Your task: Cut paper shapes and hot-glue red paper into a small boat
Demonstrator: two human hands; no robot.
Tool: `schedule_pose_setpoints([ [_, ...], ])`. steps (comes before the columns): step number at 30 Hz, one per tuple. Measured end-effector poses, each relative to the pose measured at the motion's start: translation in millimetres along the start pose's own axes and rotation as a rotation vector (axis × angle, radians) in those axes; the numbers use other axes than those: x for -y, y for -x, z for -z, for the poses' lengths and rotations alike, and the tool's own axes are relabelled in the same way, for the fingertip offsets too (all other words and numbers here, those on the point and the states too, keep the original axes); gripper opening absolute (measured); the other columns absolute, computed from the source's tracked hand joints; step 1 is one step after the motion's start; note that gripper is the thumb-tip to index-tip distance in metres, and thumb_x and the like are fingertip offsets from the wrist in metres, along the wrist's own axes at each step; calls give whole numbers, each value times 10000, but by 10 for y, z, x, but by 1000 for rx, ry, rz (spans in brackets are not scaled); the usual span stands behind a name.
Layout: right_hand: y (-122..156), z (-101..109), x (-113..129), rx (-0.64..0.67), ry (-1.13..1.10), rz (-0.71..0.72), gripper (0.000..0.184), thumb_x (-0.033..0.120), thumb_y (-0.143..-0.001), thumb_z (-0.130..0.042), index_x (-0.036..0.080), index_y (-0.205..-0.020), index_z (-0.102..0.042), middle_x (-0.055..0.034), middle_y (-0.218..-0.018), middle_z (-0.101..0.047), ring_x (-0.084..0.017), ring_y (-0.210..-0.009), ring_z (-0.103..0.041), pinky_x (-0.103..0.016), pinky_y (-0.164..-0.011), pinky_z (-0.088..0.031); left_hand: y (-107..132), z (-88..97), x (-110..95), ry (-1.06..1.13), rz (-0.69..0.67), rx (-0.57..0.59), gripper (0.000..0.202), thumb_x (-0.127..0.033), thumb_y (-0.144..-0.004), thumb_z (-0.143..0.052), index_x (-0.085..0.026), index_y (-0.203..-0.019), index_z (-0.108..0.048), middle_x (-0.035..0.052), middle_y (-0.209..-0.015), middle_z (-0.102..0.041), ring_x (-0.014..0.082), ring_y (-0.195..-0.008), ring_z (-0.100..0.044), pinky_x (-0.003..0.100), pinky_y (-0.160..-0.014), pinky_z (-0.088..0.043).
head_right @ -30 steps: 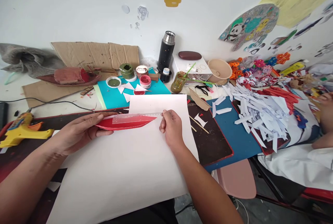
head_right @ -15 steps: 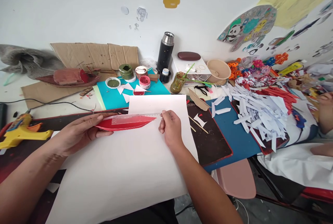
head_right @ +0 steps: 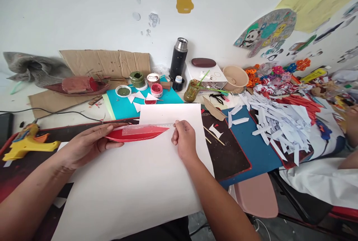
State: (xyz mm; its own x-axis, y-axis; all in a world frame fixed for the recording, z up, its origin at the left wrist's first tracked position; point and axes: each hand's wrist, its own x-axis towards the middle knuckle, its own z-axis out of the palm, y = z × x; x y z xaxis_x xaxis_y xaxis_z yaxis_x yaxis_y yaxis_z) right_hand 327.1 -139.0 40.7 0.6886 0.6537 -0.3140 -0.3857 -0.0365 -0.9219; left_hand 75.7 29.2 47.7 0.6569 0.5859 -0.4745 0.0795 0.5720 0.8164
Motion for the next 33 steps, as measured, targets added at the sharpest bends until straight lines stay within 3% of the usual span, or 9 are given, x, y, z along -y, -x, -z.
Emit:
schedule_pose_setpoints([
  [7,-4,-1,-5,4,-11,0,395,476,-833,-875,226,-698,-601,98,-462,-458,-69,-373,-346,-238,-431,-312,32,-32,-26,-11,-6,8,510,-543,-831,-956,-216,-1219,-897,135,-1526,-749,387,-1366,-733,321,-921,-736],
  [16,-8,3,-22,5,-3,1,440,518,-839,-886,239,-707,-572,101,-472,-449,-76,-370,-356,-246,-426,-323,36,-54,-50,18,10,-9,551,-539,-735,-1027,-243,-1187,-913,119,-1433,-807,311,-1148,-822,298,-874,-739],
  [28,-7,0,-16,1,-4,-6,401,483,-847,-864,239,-715,-575,99,-463,-454,-80,-369,-351,-247,-424,-305,31,-52,-39,23,12,-6,520,-527,-760,-1010,-209,-1160,-914,145,-1420,-810,330,-1138,-830,308,-860,-741],
  [33,-9,6,-20,3,-2,-2,401,481,-846,-863,239,-707,-576,98,-467,-451,-80,-369,-353,-249,-426,-304,36,-62,-45,37,23,2,493,-508,-757,-1017,-205,-1133,-915,139,-1393,-824,296,-1057,-846,299,-861,-736],
])
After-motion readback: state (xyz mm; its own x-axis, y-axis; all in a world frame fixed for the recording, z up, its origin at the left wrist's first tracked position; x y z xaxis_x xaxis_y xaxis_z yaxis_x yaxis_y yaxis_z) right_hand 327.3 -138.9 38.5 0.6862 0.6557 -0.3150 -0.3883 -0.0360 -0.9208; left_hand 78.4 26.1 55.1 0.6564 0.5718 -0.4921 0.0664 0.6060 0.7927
